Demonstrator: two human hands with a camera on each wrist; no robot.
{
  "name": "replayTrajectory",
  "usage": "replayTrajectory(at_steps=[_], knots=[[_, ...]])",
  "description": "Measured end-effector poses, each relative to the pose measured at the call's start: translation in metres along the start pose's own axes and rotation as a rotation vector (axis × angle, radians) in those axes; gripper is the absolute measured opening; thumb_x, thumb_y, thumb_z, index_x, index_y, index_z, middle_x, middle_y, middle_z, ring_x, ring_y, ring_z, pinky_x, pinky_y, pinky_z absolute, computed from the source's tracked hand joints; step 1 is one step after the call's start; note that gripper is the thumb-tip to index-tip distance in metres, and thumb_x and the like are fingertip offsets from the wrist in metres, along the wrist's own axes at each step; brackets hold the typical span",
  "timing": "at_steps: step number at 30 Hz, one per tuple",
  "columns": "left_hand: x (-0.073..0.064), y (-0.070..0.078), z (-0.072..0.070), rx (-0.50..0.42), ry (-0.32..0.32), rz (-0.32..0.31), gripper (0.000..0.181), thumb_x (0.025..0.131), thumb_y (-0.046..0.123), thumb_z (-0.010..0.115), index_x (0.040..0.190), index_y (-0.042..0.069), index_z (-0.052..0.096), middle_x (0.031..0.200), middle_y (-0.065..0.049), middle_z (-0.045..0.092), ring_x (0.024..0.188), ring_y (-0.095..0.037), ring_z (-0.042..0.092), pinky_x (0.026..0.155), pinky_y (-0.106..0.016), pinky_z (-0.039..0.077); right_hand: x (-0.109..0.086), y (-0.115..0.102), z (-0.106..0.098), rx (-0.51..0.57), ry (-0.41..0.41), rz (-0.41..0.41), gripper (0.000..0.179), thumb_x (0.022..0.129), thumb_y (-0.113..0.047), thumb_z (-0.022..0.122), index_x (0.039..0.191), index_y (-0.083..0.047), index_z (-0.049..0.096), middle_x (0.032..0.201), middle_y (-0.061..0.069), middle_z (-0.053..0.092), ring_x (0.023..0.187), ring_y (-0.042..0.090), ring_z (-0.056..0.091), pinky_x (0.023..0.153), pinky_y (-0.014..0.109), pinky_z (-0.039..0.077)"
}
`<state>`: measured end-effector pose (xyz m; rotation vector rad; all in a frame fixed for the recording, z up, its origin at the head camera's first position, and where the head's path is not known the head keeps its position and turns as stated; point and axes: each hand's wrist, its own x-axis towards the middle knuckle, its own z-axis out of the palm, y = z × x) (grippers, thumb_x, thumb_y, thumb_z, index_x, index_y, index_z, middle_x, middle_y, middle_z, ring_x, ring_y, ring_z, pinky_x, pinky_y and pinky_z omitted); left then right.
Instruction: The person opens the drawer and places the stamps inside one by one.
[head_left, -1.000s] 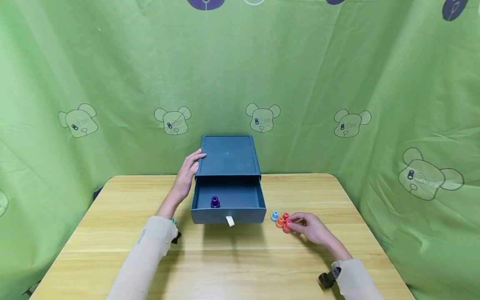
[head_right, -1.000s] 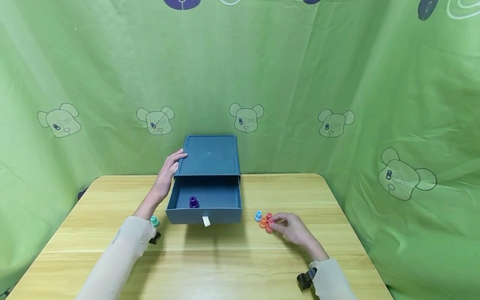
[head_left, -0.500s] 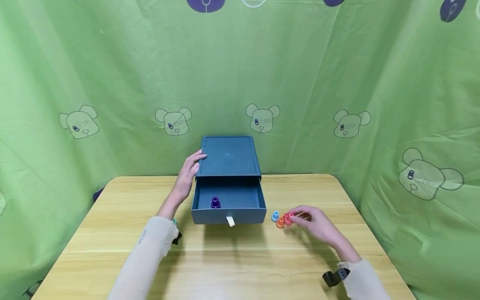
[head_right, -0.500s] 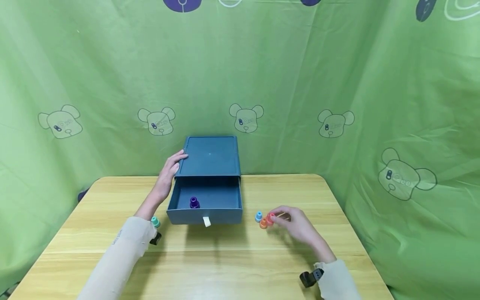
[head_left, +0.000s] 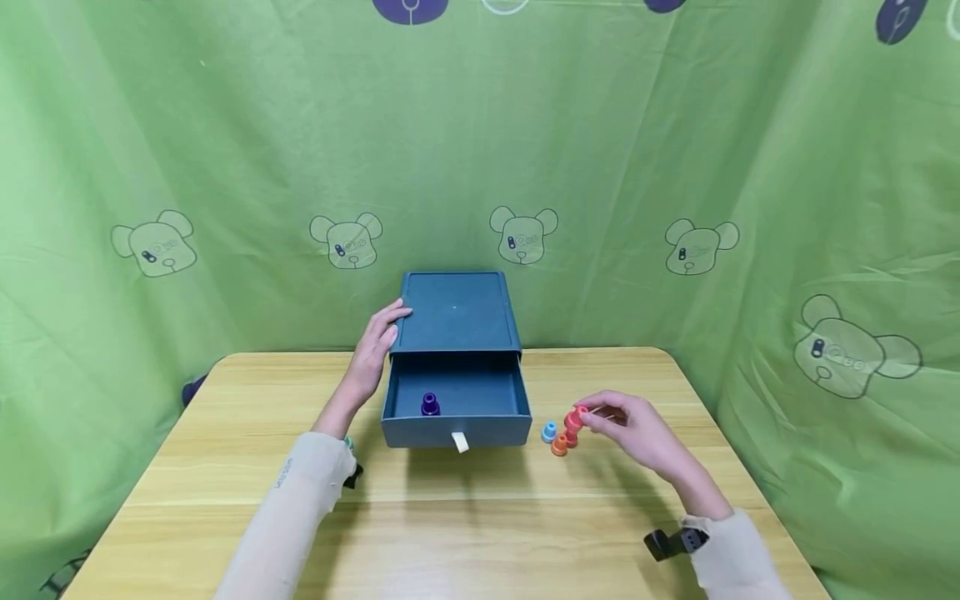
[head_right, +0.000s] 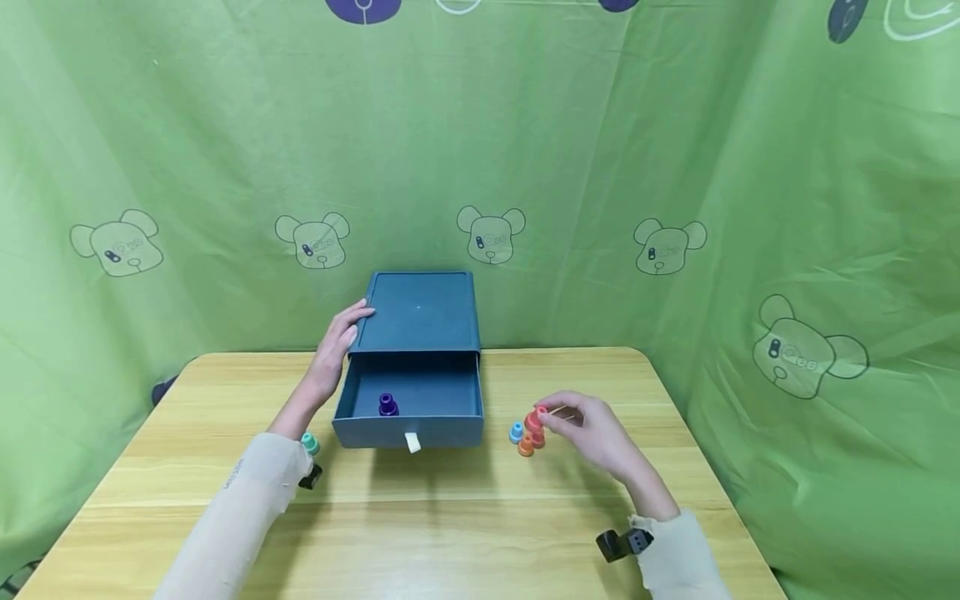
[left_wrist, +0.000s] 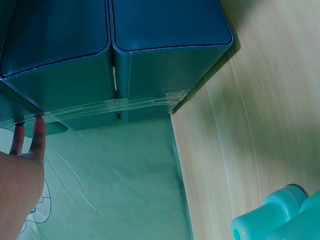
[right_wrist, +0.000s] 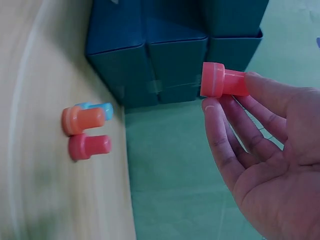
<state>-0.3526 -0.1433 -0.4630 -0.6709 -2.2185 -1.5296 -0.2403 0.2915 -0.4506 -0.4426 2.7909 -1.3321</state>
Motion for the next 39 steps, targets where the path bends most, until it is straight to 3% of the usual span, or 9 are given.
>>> replayTrajectory(at_steps=[12,19,21,28,39], knots=[[-0.001,-0.001,-0.001,-0.015,-0.016,-0.013,0.043,0.110,0.028,0.038,0.148,0.017,0.055,0.167,-0.001,0.036,0.156,-0.025,0.028,0.126,-0.057,0.019,0.005,-0.030,-0.005,0.034,0.020,-0.041,0.031,0.099,-0.034,0.070,0.121,-0.012,0.073,0.107,0.005,0.076,0.096,0.018,0.071,0.081,0.025,0.058],[0.000,0.000,-0.001,-0.016,-0.020,-0.023,0.044,0.111,0.021,0.036,0.150,0.009,0.052,0.168,-0.009,0.033,0.157,-0.032,0.025,0.126,-0.061,0.017,0.009,-0.044,-0.006,0.066,0.021,-0.080,0.029,0.100,-0.031,0.069,0.121,-0.012,0.072,0.105,0.006,0.077,0.092,0.014,0.071,0.079,0.026,0.058],[-0.001,0.005,-0.001,-0.013,-0.023,-0.025,0.044,0.111,0.020,0.036,0.149,0.006,0.051,0.168,-0.013,0.033,0.157,-0.035,0.025,0.126,-0.062,0.017,0.011,-0.048,-0.006,0.078,0.026,-0.084,0.029,0.100,-0.031,0.069,0.122,-0.012,0.072,0.106,0.006,0.077,0.091,0.014,0.071,0.079,0.026,0.058],[-0.007,0.042,-0.006,-0.027,-0.035,-0.032,0.044,0.109,0.017,0.038,0.147,0.000,0.052,0.166,-0.019,0.034,0.156,-0.038,0.027,0.125,-0.062,0.018,0.017,-0.063,-0.005,0.107,0.030,-0.100,0.028,0.100,-0.030,0.070,0.120,-0.012,0.072,0.106,0.007,0.076,0.091,0.018,0.071,0.078,0.026,0.058],[-0.011,0.045,-0.008,-0.033,-0.042,-0.031,0.044,0.110,0.019,0.037,0.147,0.002,0.052,0.166,-0.017,0.034,0.156,-0.037,0.027,0.125,-0.062,0.019,0.018,-0.089,0.004,0.167,0.038,-0.139,0.026,0.100,-0.026,0.070,0.122,-0.010,0.071,0.108,0.009,0.075,0.092,0.017,0.072,0.075,0.026,0.058]])
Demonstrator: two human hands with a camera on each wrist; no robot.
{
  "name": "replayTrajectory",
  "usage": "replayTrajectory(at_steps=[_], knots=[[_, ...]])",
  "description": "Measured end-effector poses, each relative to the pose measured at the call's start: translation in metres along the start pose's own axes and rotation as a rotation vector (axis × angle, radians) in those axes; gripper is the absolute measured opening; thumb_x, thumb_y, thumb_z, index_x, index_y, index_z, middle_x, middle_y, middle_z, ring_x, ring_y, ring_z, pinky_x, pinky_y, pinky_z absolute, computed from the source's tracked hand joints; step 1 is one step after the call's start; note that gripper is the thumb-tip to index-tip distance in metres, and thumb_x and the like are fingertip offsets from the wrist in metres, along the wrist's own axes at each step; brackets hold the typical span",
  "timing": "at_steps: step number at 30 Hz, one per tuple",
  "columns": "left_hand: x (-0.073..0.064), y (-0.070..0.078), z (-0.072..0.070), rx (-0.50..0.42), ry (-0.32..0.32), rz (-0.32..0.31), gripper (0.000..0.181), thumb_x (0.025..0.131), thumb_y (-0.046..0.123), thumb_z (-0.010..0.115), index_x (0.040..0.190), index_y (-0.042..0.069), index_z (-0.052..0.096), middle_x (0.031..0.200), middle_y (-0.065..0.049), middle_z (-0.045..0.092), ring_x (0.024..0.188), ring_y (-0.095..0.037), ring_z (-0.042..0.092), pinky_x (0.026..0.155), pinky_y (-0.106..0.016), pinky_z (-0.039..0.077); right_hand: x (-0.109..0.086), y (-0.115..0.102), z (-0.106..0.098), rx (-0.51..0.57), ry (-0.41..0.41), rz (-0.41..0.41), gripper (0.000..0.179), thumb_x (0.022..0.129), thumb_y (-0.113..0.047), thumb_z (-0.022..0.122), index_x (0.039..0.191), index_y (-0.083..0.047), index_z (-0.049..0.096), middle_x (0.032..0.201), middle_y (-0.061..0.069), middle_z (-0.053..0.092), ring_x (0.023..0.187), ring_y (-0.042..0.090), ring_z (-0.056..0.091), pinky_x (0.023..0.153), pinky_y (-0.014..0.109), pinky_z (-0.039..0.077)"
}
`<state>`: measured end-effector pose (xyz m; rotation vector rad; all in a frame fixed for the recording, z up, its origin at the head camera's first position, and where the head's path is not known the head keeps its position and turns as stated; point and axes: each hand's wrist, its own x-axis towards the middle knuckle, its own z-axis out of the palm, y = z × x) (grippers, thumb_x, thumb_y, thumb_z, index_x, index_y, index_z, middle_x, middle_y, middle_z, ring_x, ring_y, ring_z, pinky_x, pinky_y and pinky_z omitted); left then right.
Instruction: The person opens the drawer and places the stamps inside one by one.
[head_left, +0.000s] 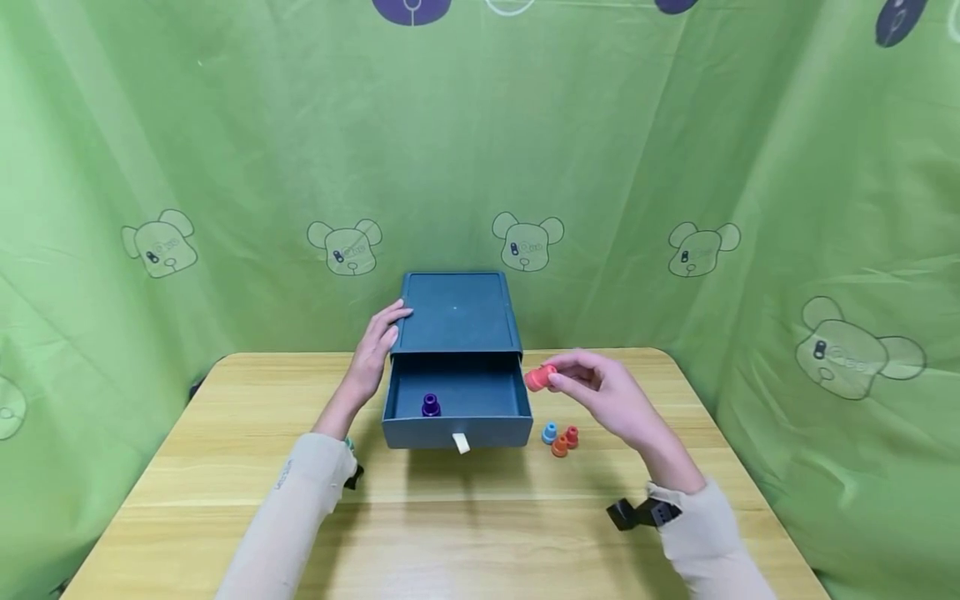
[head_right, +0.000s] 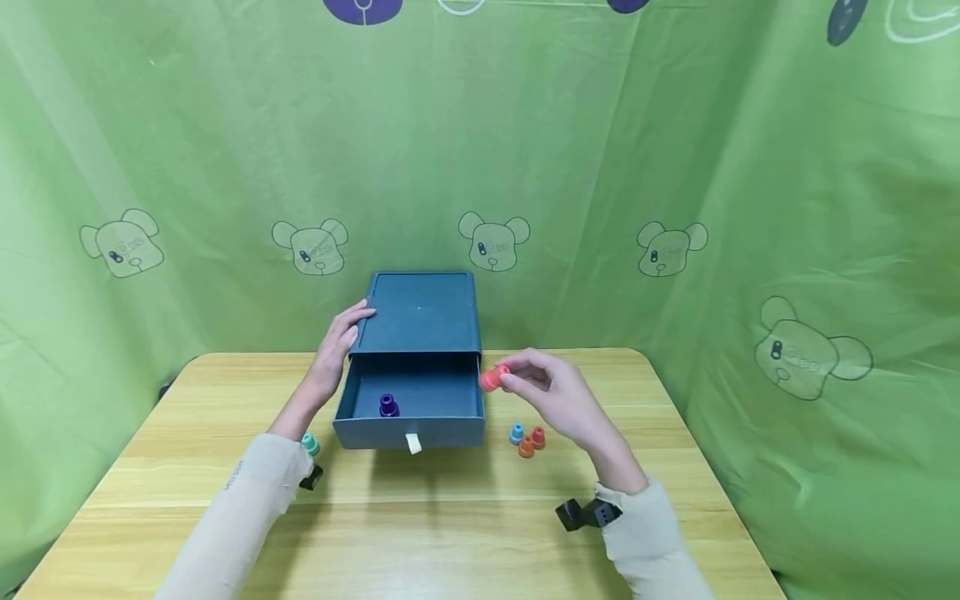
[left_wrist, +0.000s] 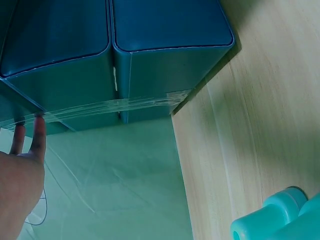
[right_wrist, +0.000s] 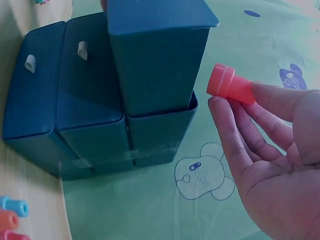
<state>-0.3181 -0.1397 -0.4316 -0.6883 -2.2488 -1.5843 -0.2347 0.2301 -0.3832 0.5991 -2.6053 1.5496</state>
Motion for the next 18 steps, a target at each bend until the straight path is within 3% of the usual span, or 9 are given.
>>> replayTrajectory(at_steps=[18], knots=[[-0.013,0.006,-0.007,-0.038,-0.033,0.014,0.044,0.110,0.018,0.037,0.148,0.001,0.052,0.166,-0.018,0.034,0.156,-0.037,0.026,0.125,-0.061,0.018,-0.003,-0.027,0.031,0.082,0.000,-0.028,0.023,0.099,-0.022,0.071,0.121,-0.013,0.072,0.111,0.008,0.077,0.098,0.020,0.073,0.088,0.027,0.059]])
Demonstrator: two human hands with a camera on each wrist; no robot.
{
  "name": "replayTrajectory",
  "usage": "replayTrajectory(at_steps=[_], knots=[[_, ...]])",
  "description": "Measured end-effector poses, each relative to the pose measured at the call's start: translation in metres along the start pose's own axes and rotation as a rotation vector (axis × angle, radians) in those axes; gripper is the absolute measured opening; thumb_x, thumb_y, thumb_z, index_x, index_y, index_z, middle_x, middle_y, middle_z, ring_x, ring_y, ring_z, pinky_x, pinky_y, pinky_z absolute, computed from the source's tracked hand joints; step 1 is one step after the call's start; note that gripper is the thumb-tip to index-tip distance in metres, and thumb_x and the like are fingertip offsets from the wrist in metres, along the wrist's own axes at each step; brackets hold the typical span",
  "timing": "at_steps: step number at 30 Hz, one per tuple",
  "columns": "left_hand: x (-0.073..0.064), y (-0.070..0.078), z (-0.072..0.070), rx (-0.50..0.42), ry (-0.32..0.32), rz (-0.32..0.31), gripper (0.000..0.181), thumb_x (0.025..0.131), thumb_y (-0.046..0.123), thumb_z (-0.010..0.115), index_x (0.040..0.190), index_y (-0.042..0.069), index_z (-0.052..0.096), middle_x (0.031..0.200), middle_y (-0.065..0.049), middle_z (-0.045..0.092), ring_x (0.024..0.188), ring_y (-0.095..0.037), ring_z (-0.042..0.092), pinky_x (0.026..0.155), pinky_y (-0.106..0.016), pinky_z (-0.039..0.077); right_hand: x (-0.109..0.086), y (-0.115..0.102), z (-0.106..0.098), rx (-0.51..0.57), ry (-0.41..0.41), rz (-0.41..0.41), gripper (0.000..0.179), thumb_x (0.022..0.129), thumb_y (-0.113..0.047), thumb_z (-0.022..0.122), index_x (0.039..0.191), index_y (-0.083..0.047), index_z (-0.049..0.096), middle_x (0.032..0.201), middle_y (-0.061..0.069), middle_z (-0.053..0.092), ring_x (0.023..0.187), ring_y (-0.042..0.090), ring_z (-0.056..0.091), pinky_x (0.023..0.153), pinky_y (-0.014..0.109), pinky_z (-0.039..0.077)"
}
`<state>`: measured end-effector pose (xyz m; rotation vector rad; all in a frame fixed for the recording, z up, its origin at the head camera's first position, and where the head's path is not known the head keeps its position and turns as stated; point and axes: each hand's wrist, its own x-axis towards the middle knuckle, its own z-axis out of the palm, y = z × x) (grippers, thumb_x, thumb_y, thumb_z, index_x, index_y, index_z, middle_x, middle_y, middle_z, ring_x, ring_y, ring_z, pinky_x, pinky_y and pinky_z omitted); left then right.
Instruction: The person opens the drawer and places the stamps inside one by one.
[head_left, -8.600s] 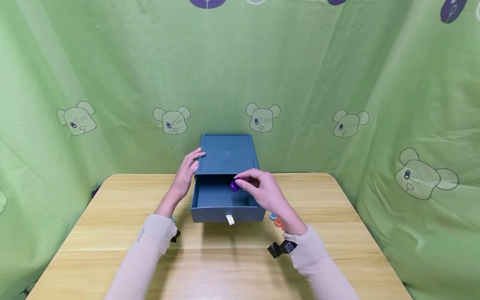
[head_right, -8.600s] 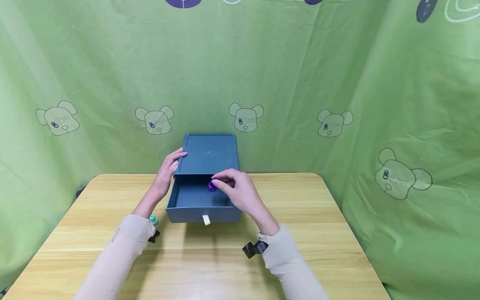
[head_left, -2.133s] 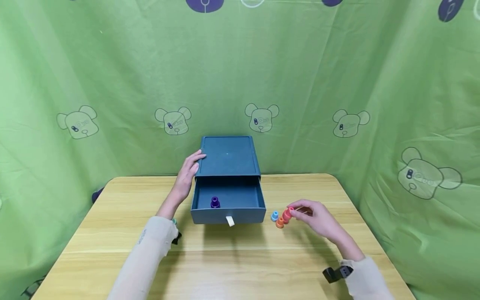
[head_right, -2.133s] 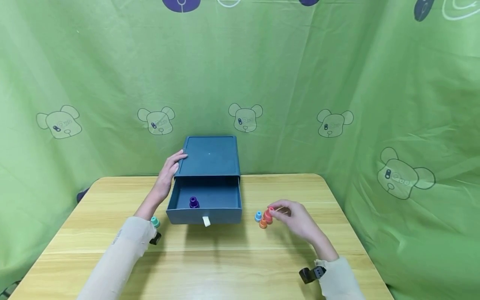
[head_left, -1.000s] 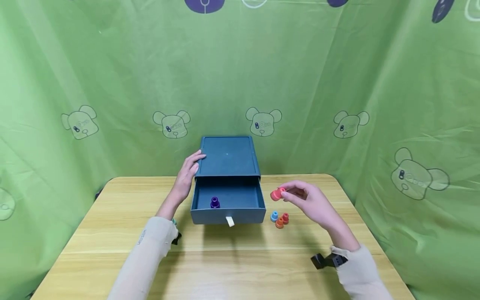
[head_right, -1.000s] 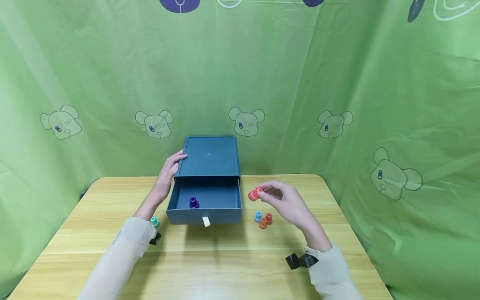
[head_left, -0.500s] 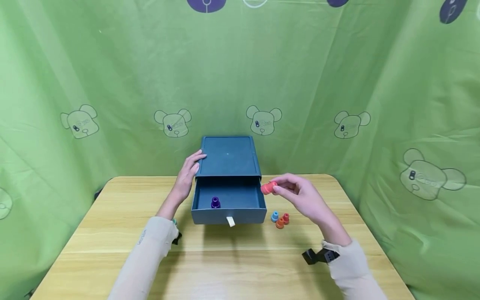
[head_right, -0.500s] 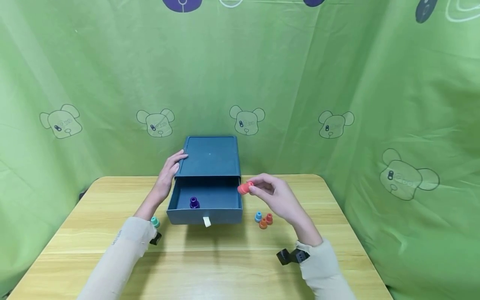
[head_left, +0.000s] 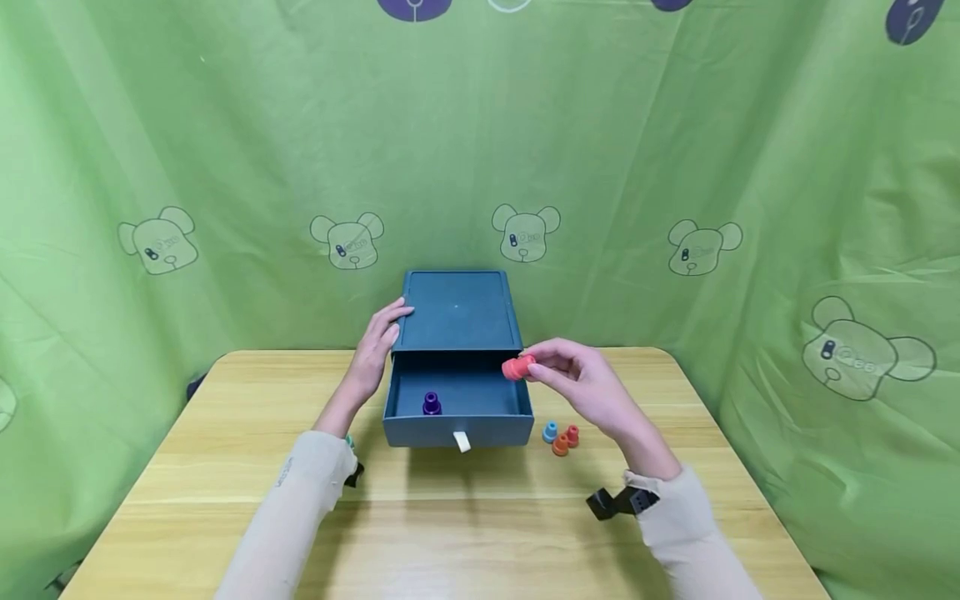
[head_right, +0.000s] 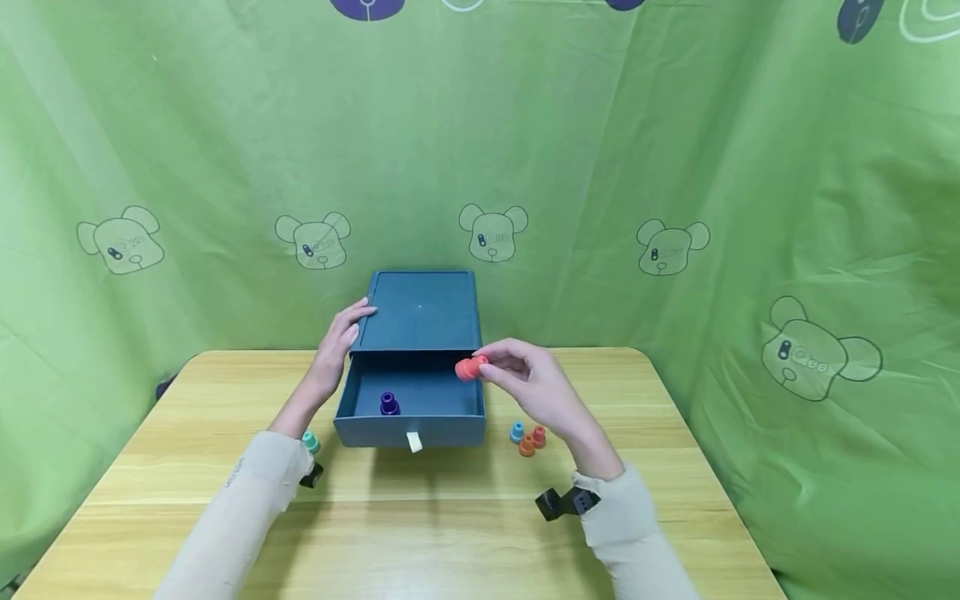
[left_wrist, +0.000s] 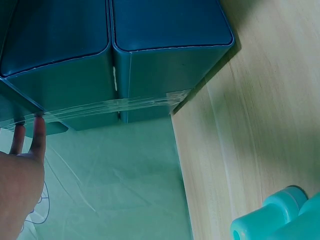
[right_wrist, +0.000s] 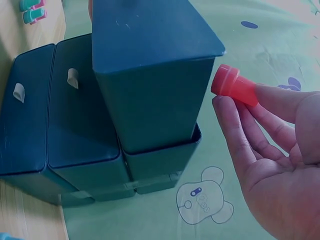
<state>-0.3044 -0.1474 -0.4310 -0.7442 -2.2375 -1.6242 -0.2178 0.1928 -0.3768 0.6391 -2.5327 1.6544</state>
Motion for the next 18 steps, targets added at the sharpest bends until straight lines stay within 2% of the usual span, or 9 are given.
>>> replayTrajectory(at_steps=[7,11,18], knots=[[0.000,0.000,0.000,-0.003,0.004,0.006,0.044,0.109,0.016,0.038,0.147,-0.001,0.052,0.166,-0.020,0.034,0.155,-0.039,0.026,0.125,-0.063,0.018,0.009,-0.001,0.010,0.033,-0.027,-0.001,0.024,0.099,-0.023,0.072,0.120,-0.014,0.072,0.112,0.006,0.077,0.105,0.041,0.071,0.090,0.025,0.058],[0.001,-0.001,-0.001,0.001,0.001,0.006,0.044,0.109,0.016,0.038,0.147,0.000,0.051,0.166,-0.019,0.034,0.156,-0.038,0.026,0.125,-0.062,0.018,0.013,-0.003,0.016,0.029,-0.043,-0.005,0.023,0.099,-0.024,0.072,0.119,-0.015,0.073,0.111,0.005,0.077,0.106,0.041,0.070,0.090,0.025,0.057],[0.009,-0.045,0.003,0.016,0.028,0.034,0.043,0.110,0.024,0.038,0.149,0.014,0.054,0.167,-0.005,0.035,0.156,-0.028,0.028,0.126,-0.059,0.018,0.022,-0.004,0.027,0.025,-0.075,-0.006,0.022,0.099,-0.022,0.072,0.119,-0.013,0.073,0.114,0.007,0.077,0.106,0.036,0.072,0.090,0.025,0.058]])
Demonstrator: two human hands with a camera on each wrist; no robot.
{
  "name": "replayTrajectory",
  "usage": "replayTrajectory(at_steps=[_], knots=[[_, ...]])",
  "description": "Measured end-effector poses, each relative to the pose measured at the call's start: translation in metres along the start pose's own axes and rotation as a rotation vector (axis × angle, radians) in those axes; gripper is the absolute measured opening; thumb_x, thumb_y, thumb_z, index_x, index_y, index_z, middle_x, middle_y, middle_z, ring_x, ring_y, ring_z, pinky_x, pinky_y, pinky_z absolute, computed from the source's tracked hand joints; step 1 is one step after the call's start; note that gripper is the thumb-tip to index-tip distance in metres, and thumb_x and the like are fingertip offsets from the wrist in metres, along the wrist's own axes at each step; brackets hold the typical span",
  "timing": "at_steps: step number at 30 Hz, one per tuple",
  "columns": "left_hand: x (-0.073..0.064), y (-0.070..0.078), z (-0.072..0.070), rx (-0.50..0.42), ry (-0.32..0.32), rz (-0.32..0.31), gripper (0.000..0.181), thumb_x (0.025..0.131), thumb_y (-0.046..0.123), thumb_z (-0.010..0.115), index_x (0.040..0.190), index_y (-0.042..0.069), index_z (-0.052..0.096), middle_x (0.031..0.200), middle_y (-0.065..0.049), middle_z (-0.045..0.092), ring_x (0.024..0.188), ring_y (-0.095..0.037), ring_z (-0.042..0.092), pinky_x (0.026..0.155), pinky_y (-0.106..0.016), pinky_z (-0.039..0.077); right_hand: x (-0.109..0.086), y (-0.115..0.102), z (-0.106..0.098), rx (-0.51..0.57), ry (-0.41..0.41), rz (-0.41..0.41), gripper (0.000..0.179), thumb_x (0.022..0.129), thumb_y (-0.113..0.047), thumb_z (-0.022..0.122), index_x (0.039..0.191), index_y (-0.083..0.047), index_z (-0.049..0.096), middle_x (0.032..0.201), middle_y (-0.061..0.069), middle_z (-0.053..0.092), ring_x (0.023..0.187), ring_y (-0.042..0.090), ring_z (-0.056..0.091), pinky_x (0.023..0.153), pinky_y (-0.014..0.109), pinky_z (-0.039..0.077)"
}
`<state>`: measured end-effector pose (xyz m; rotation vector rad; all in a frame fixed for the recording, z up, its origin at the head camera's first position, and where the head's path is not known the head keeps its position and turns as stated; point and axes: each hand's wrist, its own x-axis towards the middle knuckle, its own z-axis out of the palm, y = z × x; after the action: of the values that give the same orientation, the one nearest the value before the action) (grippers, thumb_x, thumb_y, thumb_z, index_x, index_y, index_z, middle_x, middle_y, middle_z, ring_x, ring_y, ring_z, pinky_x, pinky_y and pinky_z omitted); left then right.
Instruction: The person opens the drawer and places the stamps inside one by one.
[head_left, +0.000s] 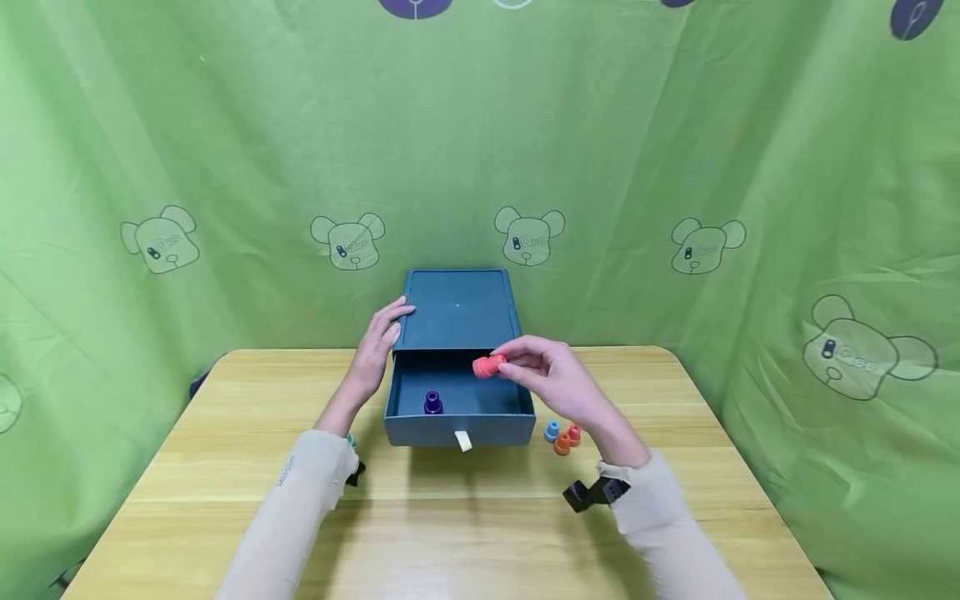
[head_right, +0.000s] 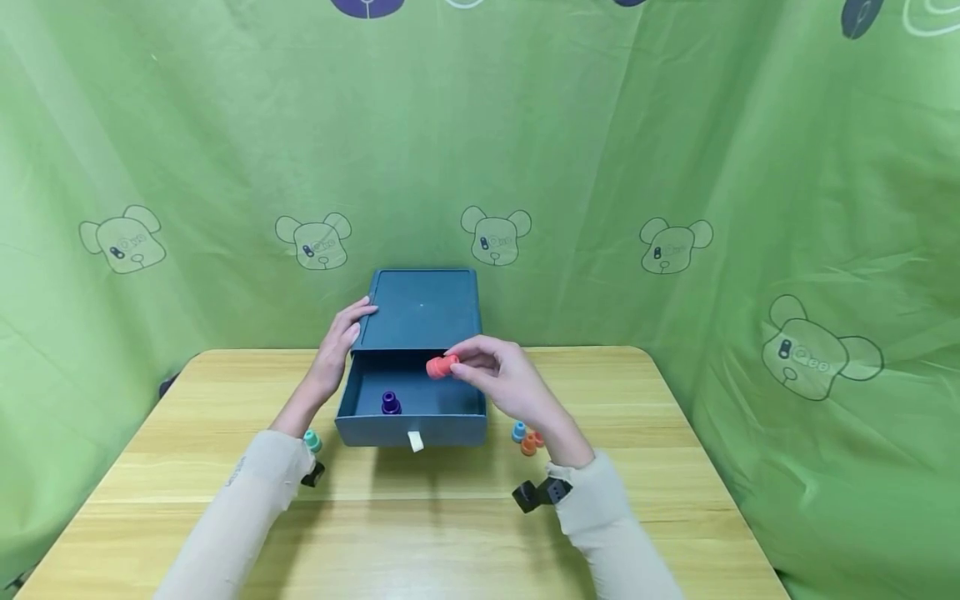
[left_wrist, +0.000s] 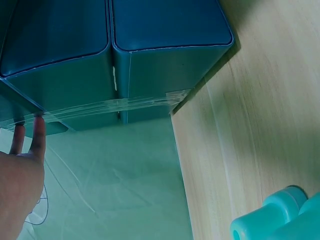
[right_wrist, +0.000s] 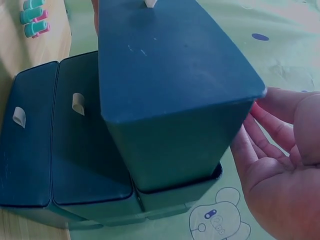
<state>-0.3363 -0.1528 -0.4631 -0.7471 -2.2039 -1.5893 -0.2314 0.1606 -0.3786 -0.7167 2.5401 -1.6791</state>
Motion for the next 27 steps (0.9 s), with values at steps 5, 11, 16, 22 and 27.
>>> replayTrajectory(at_steps=[5,11,16,22,27], knots=[[0.001,0.001,0.000,0.018,-0.002,-0.006,0.043,0.110,0.029,0.038,0.148,0.018,0.055,0.167,-0.001,0.036,0.156,-0.025,0.029,0.126,-0.057,0.020,0.006,0.000,0.007,-0.043,-0.010,0.001,0.020,0.098,-0.020,0.072,0.117,-0.013,0.074,0.114,0.006,0.076,0.102,0.030,0.073,0.086,0.025,0.059],[0.001,0.002,0.001,0.027,0.001,-0.011,0.043,0.110,0.029,0.037,0.148,0.018,0.055,0.167,-0.001,0.036,0.156,-0.025,0.029,0.126,-0.057,0.021,0.013,-0.001,0.017,-0.086,-0.032,-0.017,0.020,0.098,-0.018,0.073,0.117,-0.012,0.075,0.114,0.006,0.076,0.099,0.025,0.074,0.085,0.025,0.060],[0.000,0.003,0.001,0.027,-0.001,-0.015,0.043,0.110,0.029,0.038,0.148,0.017,0.055,0.167,-0.003,0.036,0.156,-0.026,0.029,0.126,-0.057,0.021,0.018,-0.004,0.023,-0.139,-0.035,-0.023,0.019,0.097,-0.017,0.073,0.116,-0.011,0.075,0.112,0.006,0.076,0.094,0.016,0.073,0.085,0.026,0.060],[0.000,0.005,0.000,0.021,-0.002,-0.024,0.044,0.110,0.030,0.037,0.148,0.017,0.055,0.166,-0.003,0.036,0.156,-0.026,0.029,0.126,-0.057,0.021,0.021,-0.010,0.027,-0.211,-0.049,-0.006,0.019,0.098,-0.017,0.073,0.115,-0.011,0.076,0.110,0.006,0.076,0.092,0.015,0.074,0.083,0.029,0.061],[-0.001,0.005,0.000,0.016,-0.004,-0.031,0.043,0.110,0.030,0.037,0.148,0.018,0.055,0.167,-0.001,0.036,0.156,-0.025,0.029,0.126,-0.057,0.020,0.022,-0.014,0.029,-0.264,-0.062,0.023,0.020,0.097,-0.018,0.073,0.115,-0.011,0.076,0.111,0.006,0.076,0.093,0.015,0.074,0.084,0.031,0.062]])
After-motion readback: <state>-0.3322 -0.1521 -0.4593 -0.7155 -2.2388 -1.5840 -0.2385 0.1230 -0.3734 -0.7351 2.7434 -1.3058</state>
